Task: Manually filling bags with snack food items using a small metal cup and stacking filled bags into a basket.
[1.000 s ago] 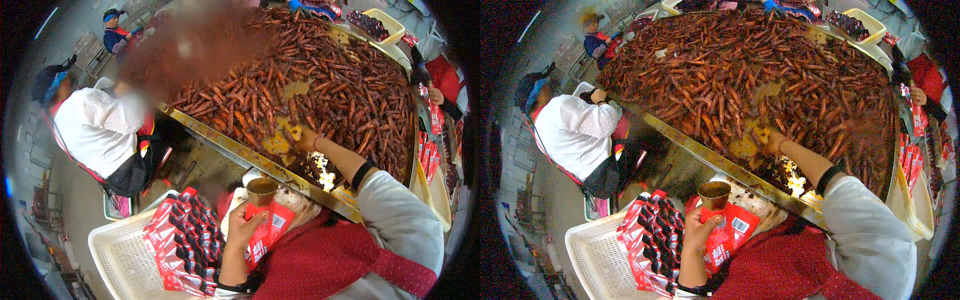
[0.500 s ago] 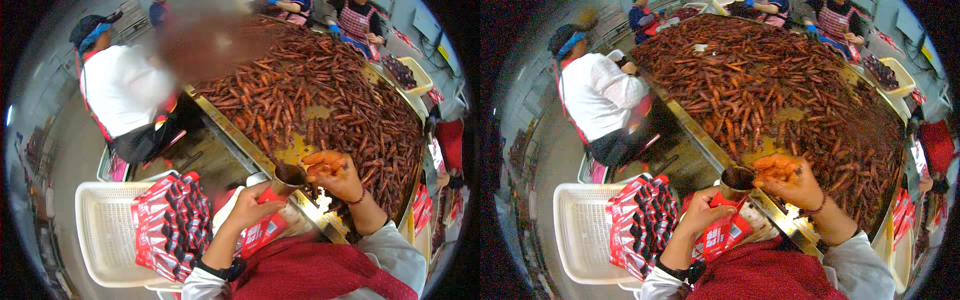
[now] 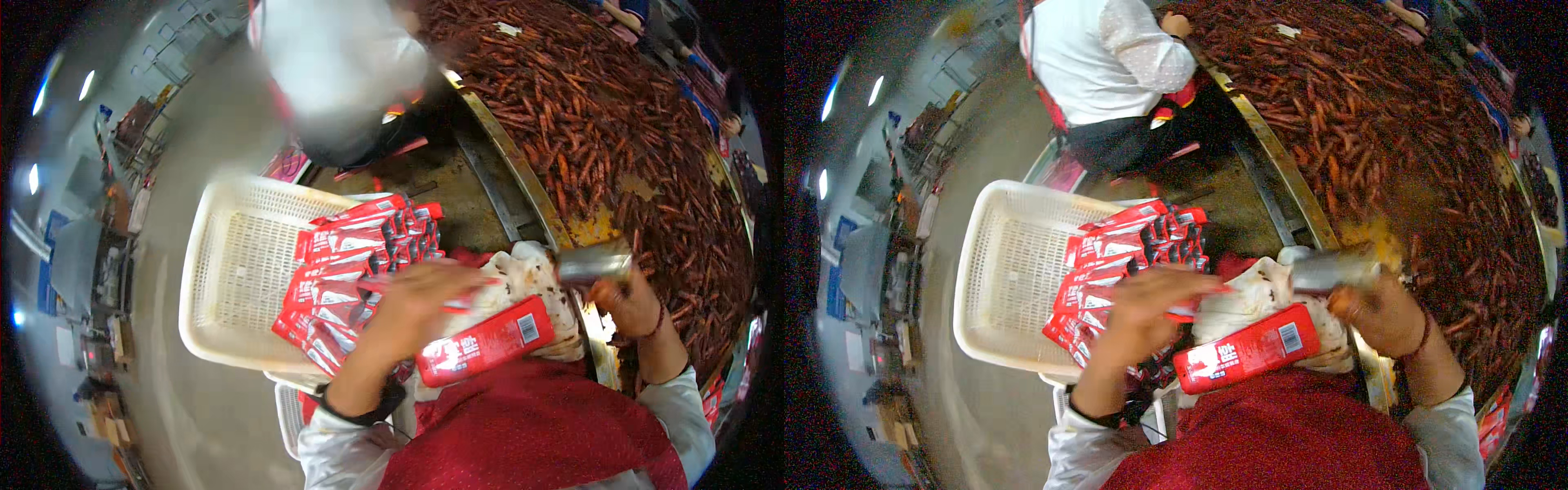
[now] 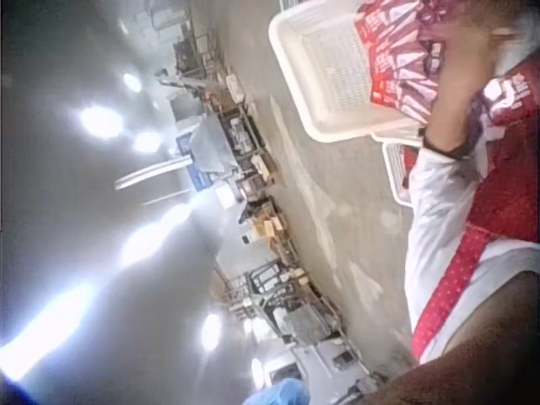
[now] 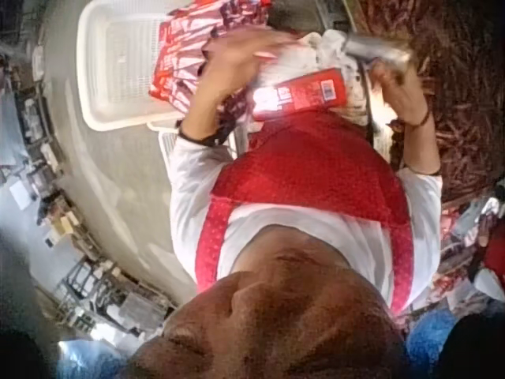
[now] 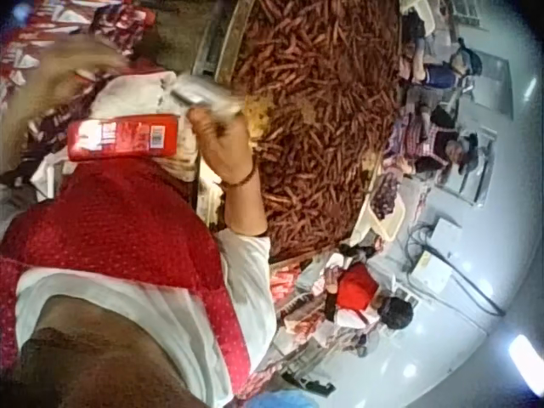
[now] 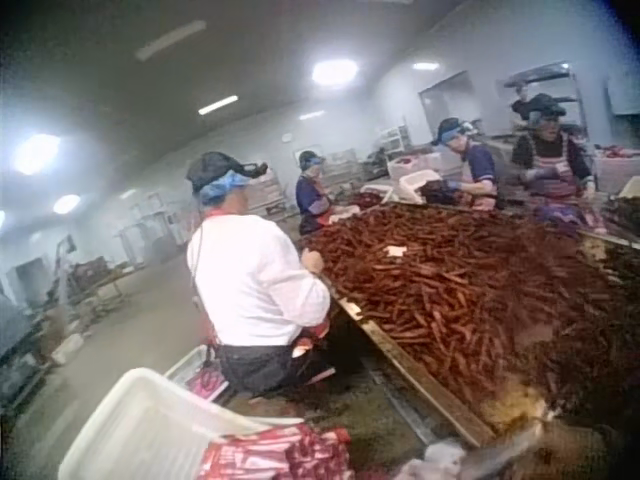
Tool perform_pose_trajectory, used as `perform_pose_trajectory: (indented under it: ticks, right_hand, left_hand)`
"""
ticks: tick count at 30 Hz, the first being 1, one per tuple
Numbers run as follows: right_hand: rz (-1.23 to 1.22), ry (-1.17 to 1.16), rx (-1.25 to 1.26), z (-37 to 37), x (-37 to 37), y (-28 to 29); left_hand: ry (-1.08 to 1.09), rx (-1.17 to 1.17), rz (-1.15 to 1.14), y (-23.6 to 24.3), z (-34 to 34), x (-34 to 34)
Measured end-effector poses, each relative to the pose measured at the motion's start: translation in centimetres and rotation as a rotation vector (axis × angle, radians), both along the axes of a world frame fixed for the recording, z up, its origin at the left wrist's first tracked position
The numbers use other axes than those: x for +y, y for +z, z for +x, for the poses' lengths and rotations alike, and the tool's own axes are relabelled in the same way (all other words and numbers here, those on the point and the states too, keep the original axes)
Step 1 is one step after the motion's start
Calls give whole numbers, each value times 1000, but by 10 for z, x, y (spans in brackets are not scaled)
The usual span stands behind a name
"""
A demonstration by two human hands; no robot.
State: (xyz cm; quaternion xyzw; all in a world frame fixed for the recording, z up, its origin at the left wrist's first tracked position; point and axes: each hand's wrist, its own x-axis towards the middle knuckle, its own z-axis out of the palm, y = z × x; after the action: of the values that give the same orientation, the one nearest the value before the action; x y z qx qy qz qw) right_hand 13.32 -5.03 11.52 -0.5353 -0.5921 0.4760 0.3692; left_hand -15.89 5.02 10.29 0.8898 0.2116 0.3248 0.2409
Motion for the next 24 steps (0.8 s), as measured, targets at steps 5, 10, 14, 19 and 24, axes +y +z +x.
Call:
perform_pose_trajectory:
  ticks: [5,10,14,19,24]
  right_hand:
    - [136,-403,164,52,-11,-31]
    - [28,-546,345,61,-2,-53]
    - [55,-458,251,68,-3,-38]
    - [48,-572,338,85,-22,-47]
    - [-56,-585,244,100,-37,-60]
  left_hand:
    - [581,100,-8,-24,-101,-6]
    - [564,196,-283,-102,-72,-38]
    - [241,320,-334,-153,38,-46]
    - [110,333,-445,-191,81,-34]
    - [113,404,-165,-151,91,-47]
